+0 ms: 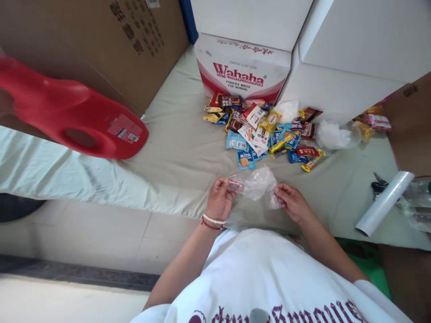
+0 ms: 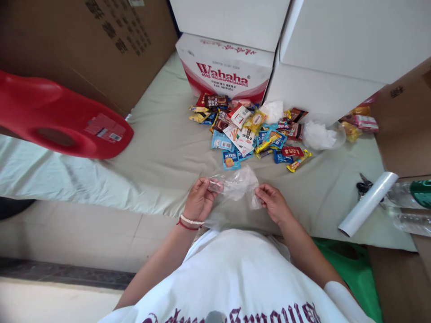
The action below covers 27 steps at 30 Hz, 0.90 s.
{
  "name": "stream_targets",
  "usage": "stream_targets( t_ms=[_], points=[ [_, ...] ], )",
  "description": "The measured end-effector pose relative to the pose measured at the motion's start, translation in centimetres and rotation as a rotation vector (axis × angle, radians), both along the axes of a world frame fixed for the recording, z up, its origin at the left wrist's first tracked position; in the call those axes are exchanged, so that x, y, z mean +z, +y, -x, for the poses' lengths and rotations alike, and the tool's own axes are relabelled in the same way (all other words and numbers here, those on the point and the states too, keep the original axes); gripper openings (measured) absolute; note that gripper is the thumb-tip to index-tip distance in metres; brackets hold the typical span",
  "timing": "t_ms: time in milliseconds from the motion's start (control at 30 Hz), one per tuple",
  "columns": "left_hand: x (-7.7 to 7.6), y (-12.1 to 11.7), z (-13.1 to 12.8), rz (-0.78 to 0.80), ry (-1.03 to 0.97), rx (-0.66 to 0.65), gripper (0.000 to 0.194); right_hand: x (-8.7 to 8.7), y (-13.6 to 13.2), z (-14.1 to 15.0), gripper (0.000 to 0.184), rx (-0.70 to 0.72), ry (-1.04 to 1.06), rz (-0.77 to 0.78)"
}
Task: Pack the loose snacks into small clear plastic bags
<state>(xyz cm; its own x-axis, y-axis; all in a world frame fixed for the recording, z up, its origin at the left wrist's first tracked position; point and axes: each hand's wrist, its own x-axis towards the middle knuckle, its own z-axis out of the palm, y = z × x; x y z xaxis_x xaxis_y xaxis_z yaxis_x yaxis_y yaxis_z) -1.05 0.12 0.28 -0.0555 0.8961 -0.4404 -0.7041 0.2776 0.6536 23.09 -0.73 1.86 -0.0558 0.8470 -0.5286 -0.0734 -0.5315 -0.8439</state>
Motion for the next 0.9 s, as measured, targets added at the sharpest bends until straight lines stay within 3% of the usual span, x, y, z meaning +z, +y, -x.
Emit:
stream_targets(
  t_ms=[167,267,333,467,533,600,733,833,900],
  points=[
    [0.4,0.7,0.3,0.041,-0.069,0.030,0.041,0.0,-0.9,-1.3,0.053,0.101,-0.212,-0.071],
    [0.4,1.0,0.5,0.059,0.123,0.040,0.042,1.0,-0.3,-2.7,0.047,0.104,-0.302,-0.200],
    [0.4,1.1,1.0,0.024,0.311,0.029,0.043,1.9,0.3,-4.2,0.039,0.155,-0.437,-0.369],
    [0.8,1.1,2.1,-0.113,0.574,-0.076,0.040,3.6,1.3,-7.8,0.021,0.406,-0.743,-0.713],
    [1.1,1.2,2.4,-0.173,0.624,-0.133,0.040,4.4,1.7,-9.1,0.020,0.556,-0.791,-0.749],
    [1.4,1.2,2.5,-0.218,0.620,-0.185,0.041,5.2,2.2,-9.3,0.021,0.577,-0.797,-0.734],
    [1.9,1.0,1.9,-0.265,0.565,-0.289,0.042,5.8,3.7,-5.4,0.030,0.474,-0.776,-0.805],
    [2.2,0.7,1.6,-0.296,0.549,-0.385,0.040,4.6,5.3,-0.3,0.053,0.632,-0.637,-0.908],
    [2.4,0.9,2.0,-0.340,0.571,-0.469,0.037,3.4,6.2,2.6,0.046,0.747,-0.500,-0.931]
  ],
)
